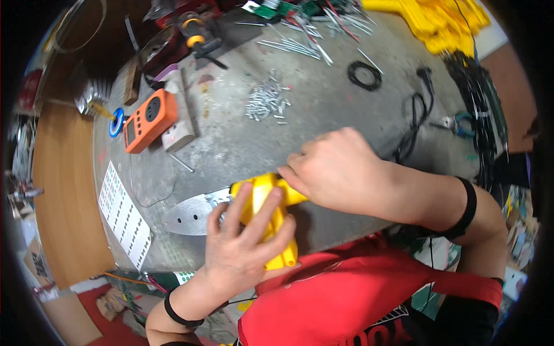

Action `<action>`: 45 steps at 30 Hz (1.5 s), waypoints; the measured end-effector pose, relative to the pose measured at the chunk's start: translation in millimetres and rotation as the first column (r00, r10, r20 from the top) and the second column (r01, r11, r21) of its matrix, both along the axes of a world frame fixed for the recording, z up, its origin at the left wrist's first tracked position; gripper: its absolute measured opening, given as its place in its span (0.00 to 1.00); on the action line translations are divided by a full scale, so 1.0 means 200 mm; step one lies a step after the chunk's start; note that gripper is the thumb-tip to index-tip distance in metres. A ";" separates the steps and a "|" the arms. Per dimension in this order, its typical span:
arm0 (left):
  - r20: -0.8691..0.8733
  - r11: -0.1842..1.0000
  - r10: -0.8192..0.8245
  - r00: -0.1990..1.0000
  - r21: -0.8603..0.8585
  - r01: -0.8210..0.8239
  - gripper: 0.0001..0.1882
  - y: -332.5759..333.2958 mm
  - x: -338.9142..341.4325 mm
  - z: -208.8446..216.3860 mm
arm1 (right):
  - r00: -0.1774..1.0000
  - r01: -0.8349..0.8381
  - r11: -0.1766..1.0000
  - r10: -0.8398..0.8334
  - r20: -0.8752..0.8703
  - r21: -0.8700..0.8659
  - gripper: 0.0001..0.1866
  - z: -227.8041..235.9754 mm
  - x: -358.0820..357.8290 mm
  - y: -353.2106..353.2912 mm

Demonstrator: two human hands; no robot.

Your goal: Assemble an electrical tool by soldering wires and installing a circuit board and casing.

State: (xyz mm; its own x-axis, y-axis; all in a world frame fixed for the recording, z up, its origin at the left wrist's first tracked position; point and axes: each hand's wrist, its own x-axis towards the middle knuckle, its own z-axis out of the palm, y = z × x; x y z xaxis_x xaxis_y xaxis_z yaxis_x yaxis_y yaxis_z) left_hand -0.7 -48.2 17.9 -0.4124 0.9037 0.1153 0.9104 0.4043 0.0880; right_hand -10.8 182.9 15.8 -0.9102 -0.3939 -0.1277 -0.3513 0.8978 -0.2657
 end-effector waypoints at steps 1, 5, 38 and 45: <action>0.019 1.000 -0.010 1.000 -0.020 0.010 0.28 0.02 -0.01 0.02 | 1.000 -0.028 0.999 0.028 -0.009 0.017 0.14 0.02 -0.04 0.05; 0.058 0.997 0.042 0.997 0.059 -0.045 0.24 0.00 -0.01 0.00 | 0.992 0.110 0.987 -0.117 -0.053 -0.120 0.26 0.06 -0.27 0.18; 0.058 0.972 0.070 0.996 0.221 -0.081 0.21 -0.04 0.05 -0.09 | 0.680 0.544 0.603 0.091 0.727 -0.584 0.07 0.13 -0.34 -0.07; 0.095 0.965 0.107 0.990 0.228 -0.126 0.22 -0.03 0.08 -0.08 | 0.694 0.483 0.701 0.060 0.718 -0.525 0.07 0.16 -0.36 -0.15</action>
State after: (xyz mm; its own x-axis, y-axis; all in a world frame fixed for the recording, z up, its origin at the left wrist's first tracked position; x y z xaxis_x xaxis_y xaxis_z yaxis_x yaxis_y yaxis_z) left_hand 14.3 -53.5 2.7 -0.5302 0.8008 0.2786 0.8440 0.4670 0.2638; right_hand -83.7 152.6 46.9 -0.7531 -0.4218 -0.5049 0.3317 0.4193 -0.8451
